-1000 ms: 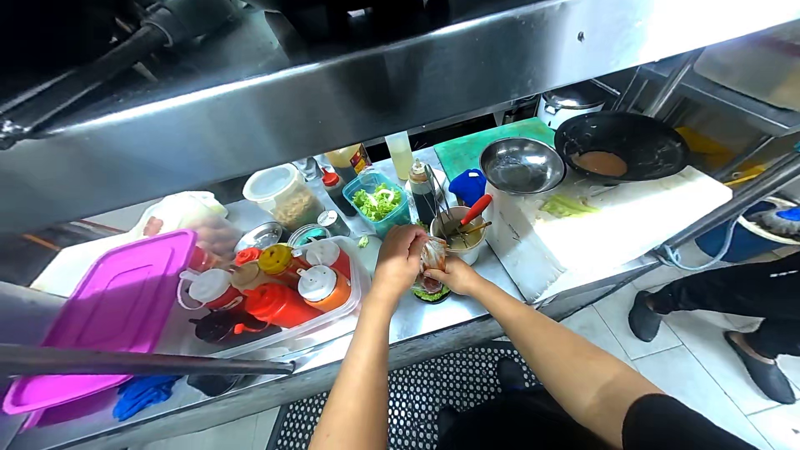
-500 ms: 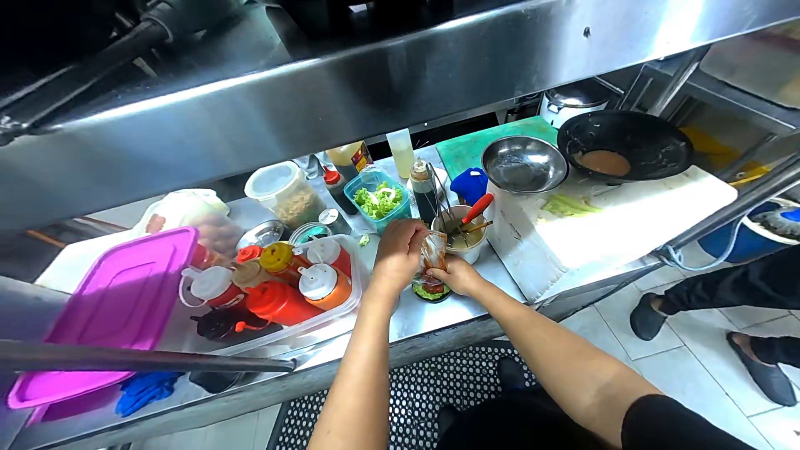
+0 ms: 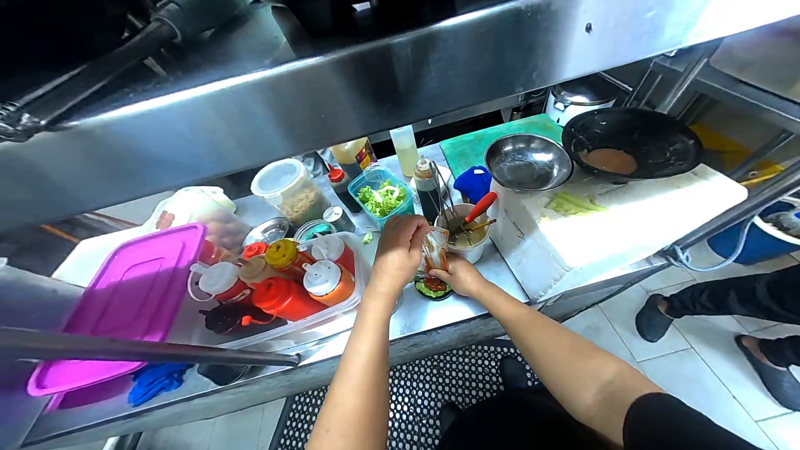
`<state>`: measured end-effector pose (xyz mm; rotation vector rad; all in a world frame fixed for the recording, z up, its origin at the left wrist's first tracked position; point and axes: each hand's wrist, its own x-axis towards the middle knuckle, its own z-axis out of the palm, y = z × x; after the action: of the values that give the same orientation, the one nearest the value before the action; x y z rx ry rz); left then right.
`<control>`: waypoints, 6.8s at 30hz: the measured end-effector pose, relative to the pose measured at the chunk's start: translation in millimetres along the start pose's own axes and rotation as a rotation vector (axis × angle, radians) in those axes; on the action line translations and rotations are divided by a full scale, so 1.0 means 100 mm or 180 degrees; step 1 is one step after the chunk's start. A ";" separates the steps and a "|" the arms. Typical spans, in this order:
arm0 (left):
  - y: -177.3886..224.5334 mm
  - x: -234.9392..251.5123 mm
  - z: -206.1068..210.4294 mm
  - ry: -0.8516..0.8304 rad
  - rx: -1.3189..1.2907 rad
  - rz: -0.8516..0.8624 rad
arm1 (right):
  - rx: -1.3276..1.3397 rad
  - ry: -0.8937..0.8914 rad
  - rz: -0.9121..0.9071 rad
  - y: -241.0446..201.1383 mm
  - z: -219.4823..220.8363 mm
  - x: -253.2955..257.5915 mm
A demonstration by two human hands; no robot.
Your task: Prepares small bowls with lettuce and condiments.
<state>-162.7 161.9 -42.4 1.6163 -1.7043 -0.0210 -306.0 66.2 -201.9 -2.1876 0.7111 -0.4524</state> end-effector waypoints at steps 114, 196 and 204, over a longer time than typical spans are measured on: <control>0.20 0.02 -0.06 0.0131 0.0338 0.0447 | 0.0150 -0.0475 0.0186 -0.60 -0.60 0.19; 0.27 0.02 -0.25 -0.0736 0.0832 0.0035 | -0.0975 -0.1183 0.0543 -0.39 -0.34 0.25; 0.23 0.00 -0.36 -0.0538 0.0834 -0.0039 | -0.0482 -0.0904 0.0261 -0.59 -0.58 0.19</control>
<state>-163.0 184.2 -5.5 1.8613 -1.8886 0.0639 -300.8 53.1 -118.6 -2.2922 0.6929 -0.0436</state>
